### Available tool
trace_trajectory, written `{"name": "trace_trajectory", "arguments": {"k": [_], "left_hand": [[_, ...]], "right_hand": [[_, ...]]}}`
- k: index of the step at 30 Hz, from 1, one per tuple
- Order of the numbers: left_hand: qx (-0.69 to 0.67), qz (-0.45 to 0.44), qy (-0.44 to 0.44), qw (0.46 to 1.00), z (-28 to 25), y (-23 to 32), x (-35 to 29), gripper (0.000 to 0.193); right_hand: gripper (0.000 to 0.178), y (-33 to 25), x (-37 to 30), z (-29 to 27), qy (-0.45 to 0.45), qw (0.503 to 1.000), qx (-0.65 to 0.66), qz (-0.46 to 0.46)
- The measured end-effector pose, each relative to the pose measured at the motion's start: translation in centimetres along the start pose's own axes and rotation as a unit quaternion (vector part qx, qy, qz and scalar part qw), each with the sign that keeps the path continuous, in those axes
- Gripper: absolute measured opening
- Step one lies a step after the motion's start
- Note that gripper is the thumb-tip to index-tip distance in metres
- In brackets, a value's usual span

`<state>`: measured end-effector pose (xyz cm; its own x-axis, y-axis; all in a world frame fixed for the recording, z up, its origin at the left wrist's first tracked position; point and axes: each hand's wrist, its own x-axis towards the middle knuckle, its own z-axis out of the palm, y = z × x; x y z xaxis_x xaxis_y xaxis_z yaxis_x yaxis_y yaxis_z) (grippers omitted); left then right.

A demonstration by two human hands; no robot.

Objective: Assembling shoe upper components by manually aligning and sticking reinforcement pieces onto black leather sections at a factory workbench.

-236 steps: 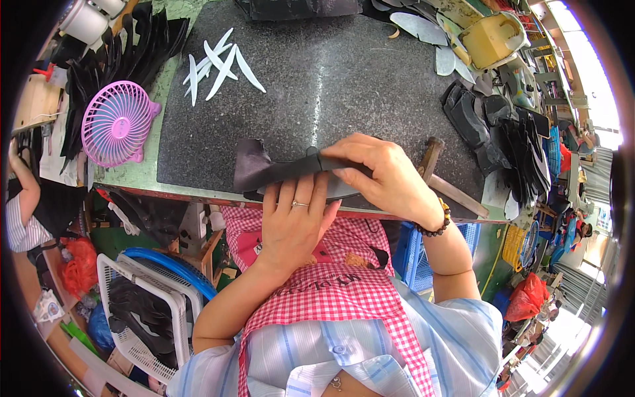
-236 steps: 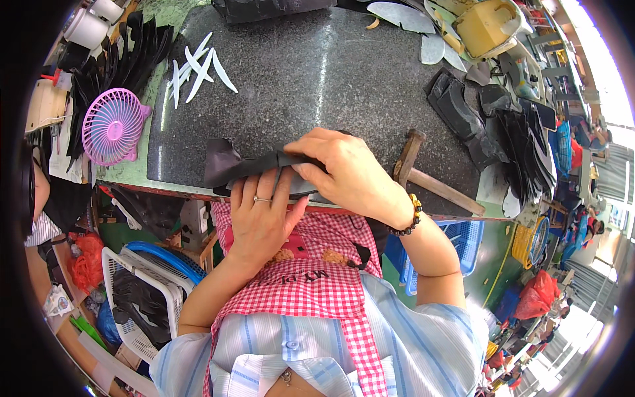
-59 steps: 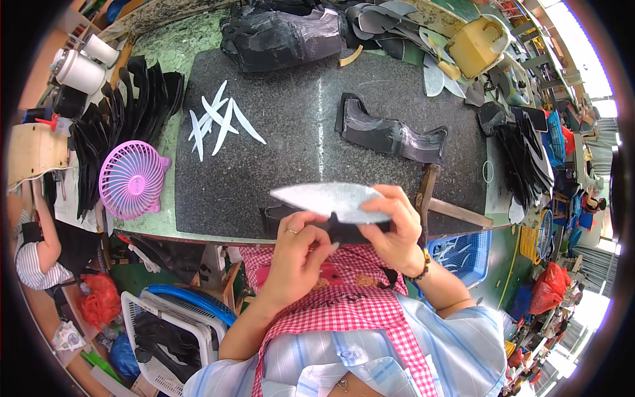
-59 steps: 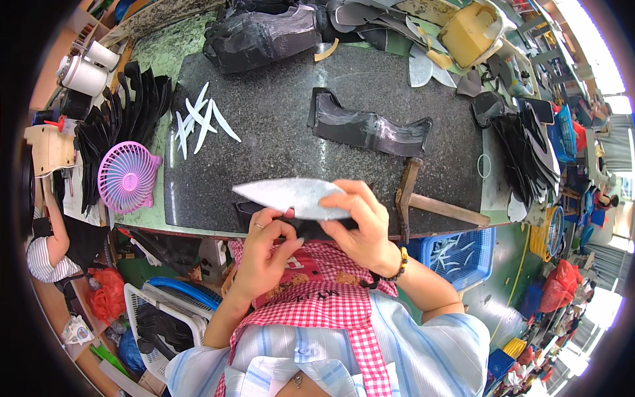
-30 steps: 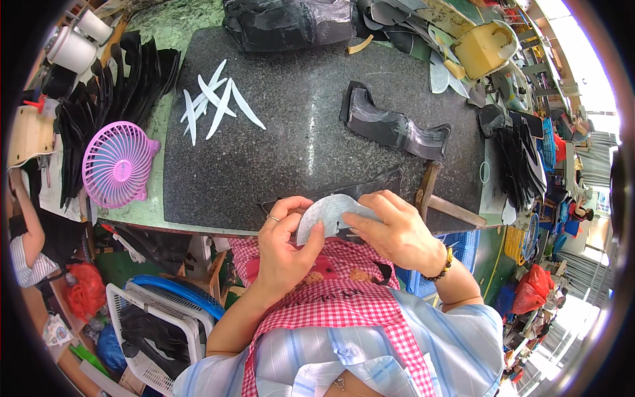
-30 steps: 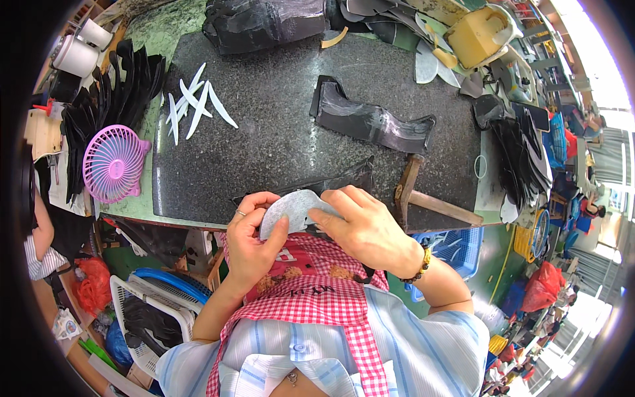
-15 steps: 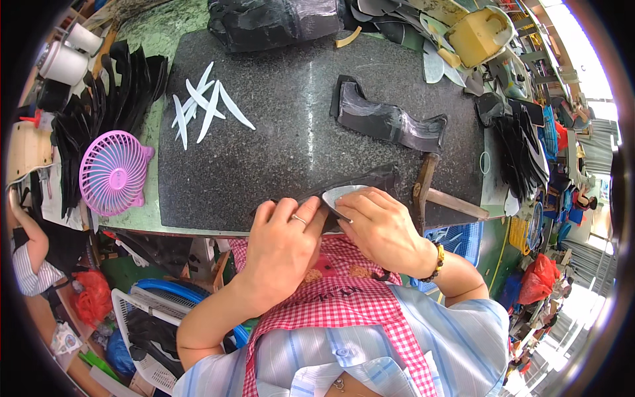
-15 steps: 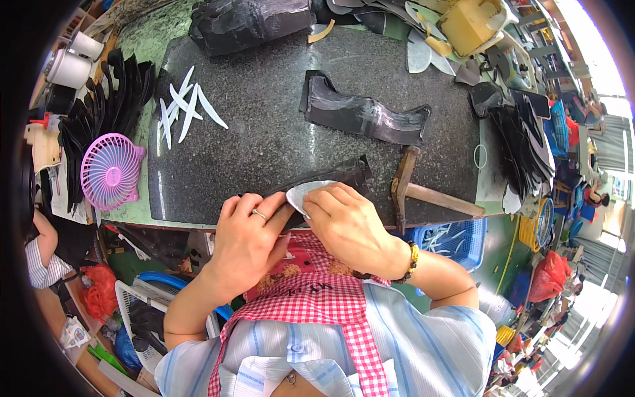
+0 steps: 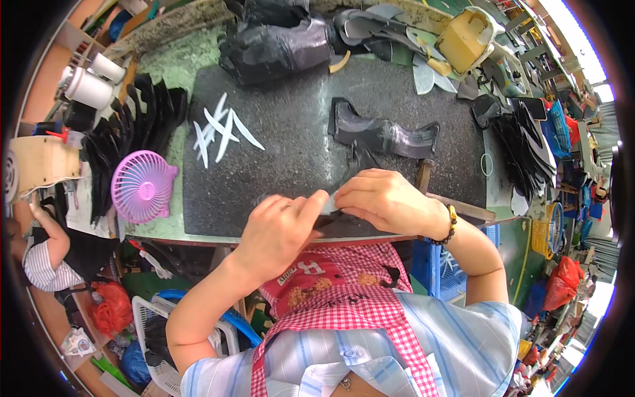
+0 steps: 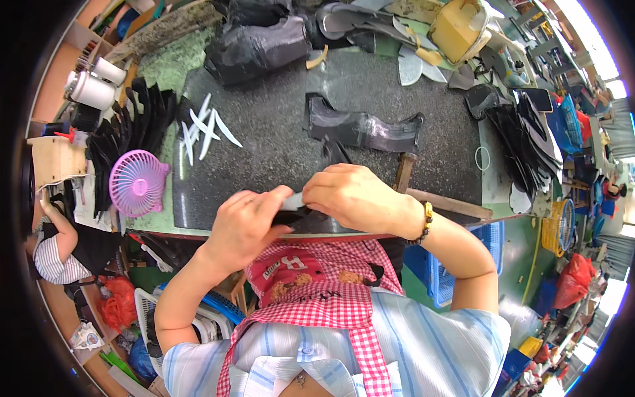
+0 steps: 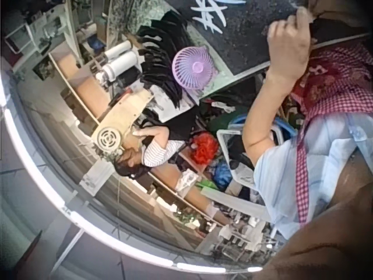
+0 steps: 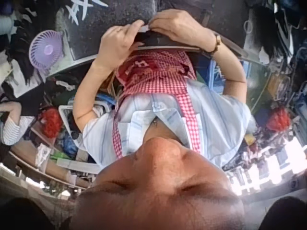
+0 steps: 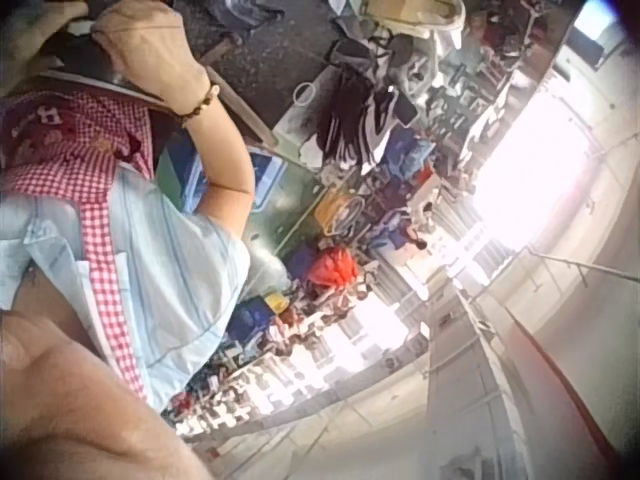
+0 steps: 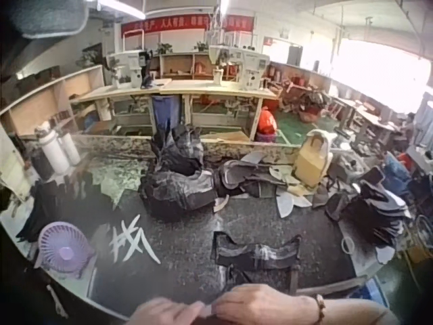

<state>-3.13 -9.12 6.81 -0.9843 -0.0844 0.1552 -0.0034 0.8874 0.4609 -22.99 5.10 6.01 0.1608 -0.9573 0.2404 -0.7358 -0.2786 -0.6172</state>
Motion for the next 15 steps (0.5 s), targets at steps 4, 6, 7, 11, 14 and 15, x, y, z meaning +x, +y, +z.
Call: {"name": "trace_trajectory", "arguments": {"k": [4,6,7,11,14,15], "left_hand": [[-0.119,-0.066,-0.101,0.986,-3.7,-0.2,2.9,0.027],[-0.338,-0.178,-0.258,0.888,-5.8,-0.7,3.7,0.018],[-0.331,-0.177,-0.256,0.891,-6.0,-0.9,3.5,0.018],[-0.548,-0.14,-0.307,0.766,-5.3,-2.1,2.6,0.02],[-0.611,-0.18,-0.298,0.711,-4.9,-1.4,2.8,0.009],[-0.629,-0.174,-0.312,0.691,-4.8,-1.1,2.9,0.008]], "right_hand": [[0.015,-0.3,2.6,-2.6,-0.029,0.987,0.128,0.094],[0.017,-1.0,3.3,-4.8,-0.066,0.98,0.163,0.096],[0.02,-1.1,3.5,-5.6,-0.112,0.967,0.203,0.106],[0.028,-0.7,3.0,-5.2,-0.148,0.923,0.338,0.109],[0.03,-0.6,2.4,-5.2,-0.176,0.903,0.374,0.12],[0.03,-0.7,2.2,-5.2,-0.174,0.903,0.374,0.121]]}}
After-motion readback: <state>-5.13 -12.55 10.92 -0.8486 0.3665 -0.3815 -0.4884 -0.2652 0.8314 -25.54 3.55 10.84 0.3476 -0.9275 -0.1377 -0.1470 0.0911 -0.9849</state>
